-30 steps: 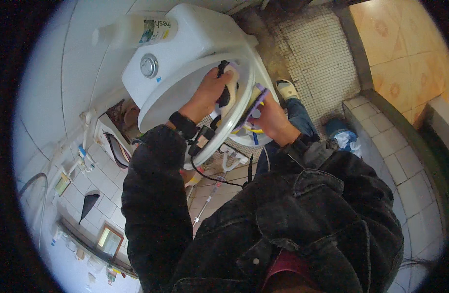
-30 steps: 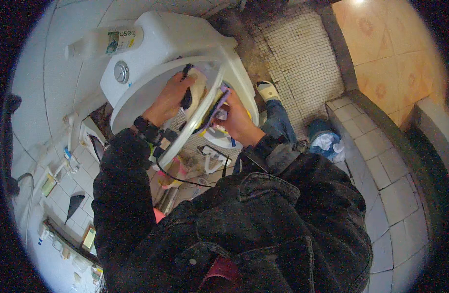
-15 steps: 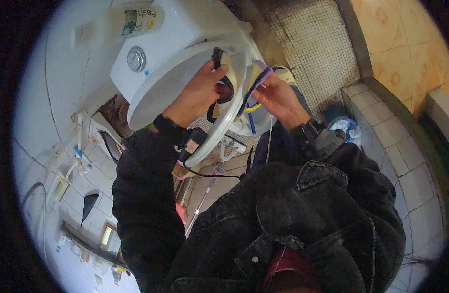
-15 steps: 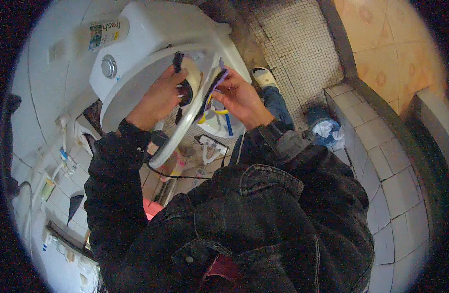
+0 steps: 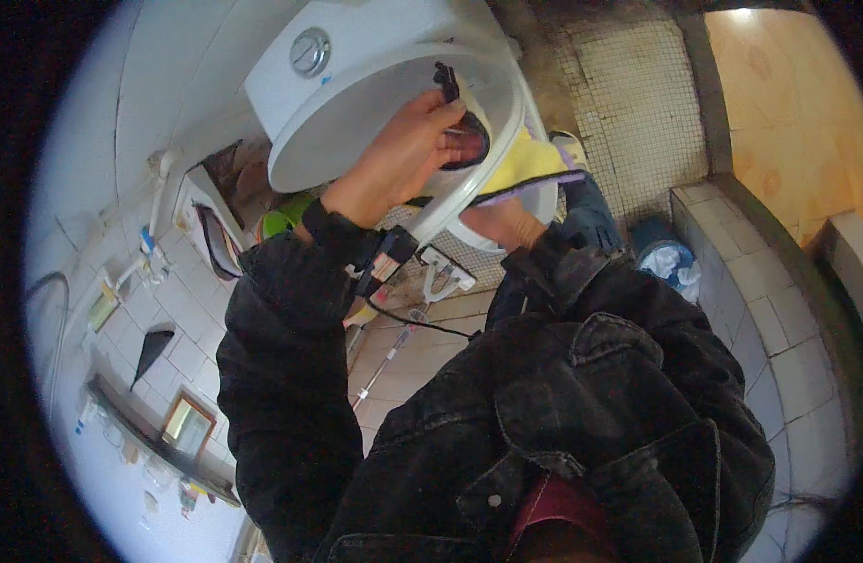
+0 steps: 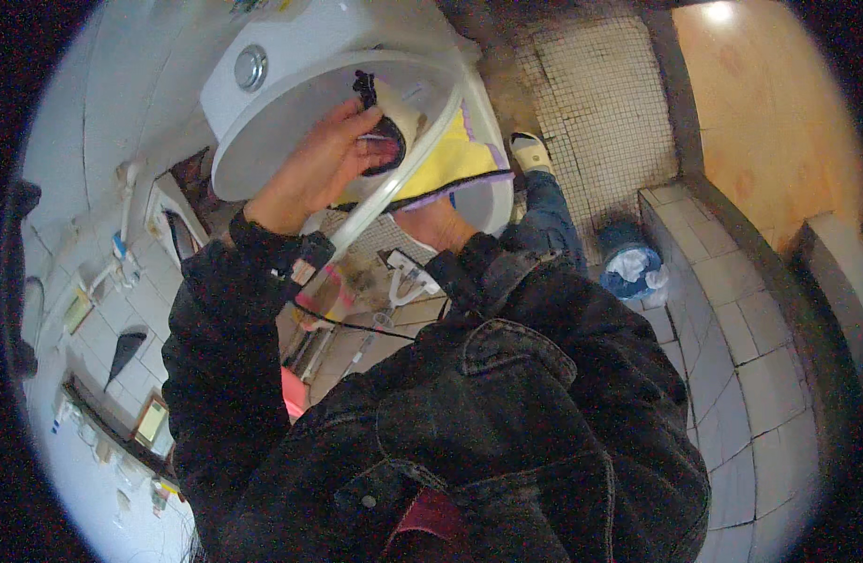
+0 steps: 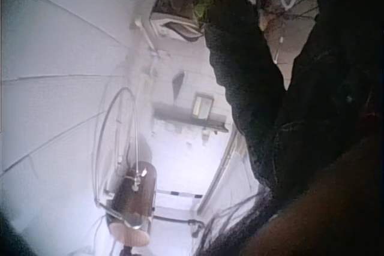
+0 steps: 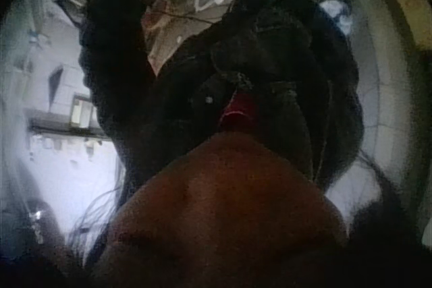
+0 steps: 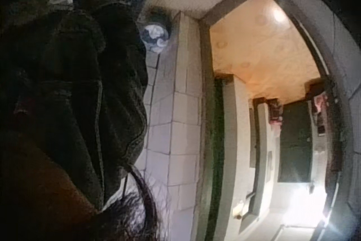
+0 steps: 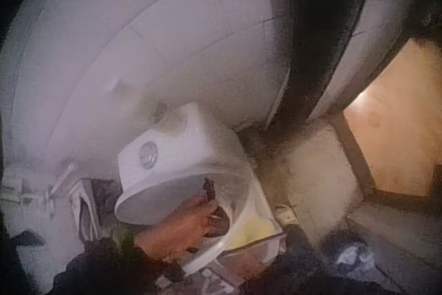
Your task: The person removes a pink floral toilet seat cover, places it on the floor, and installs a purple floral cover onto the toilet seat. They then use a toilet brush to scrub the inside of the bowl.
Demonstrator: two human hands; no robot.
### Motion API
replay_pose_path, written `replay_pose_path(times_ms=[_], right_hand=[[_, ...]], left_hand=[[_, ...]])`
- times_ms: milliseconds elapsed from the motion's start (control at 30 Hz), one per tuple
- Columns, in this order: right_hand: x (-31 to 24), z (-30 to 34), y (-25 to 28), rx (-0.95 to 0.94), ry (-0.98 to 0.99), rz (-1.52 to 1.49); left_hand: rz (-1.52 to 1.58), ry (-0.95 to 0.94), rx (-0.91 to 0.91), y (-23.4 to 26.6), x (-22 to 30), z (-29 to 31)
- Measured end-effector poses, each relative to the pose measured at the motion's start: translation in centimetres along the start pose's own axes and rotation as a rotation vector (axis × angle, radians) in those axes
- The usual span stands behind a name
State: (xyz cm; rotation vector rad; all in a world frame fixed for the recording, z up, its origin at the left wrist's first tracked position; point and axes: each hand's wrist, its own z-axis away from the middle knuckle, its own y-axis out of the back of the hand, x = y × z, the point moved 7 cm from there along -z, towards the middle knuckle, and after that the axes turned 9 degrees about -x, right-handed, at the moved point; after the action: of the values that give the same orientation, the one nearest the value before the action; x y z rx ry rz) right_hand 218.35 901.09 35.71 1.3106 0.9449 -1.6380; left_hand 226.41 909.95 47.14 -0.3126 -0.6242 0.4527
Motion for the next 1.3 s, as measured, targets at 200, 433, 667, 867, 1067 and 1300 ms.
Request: replay_pose_path(times_ms=[200,433,667,867,1067,1300], right_hand=[[-4.6,-0.4,0.8,0.174,0.066,-0.802],[-7.1,0.7,-0.9,-0.05,-0.18,-2.065],[-8.4,3.0,-1.2,-0.138,-0.05,-0.786],[-6.6,3.2,-3.5,-0.306,-0.058,-0.85],[-4.8,4.4,-2.1,-0.158,-0.051,0.496],[-1.4,4.3,-2.7,-0.143,-0.109,-0.387]], left_hand=[[-0.18,-0.019,0.016,-0.1,0.5,2.8],[-0.725,-0.606,0.596,1.2,0.7,21.6],[0.882,-0.062,0.431,8.6,-29.4,17.9],[0.437,-0.409,0.128,11.5,-30.3,3.2],[-0.49,-0.6,0.275,9.9,-27.8,2.6],[-0.489,-0.555,0.244,11.3,-26.8,2.1]])
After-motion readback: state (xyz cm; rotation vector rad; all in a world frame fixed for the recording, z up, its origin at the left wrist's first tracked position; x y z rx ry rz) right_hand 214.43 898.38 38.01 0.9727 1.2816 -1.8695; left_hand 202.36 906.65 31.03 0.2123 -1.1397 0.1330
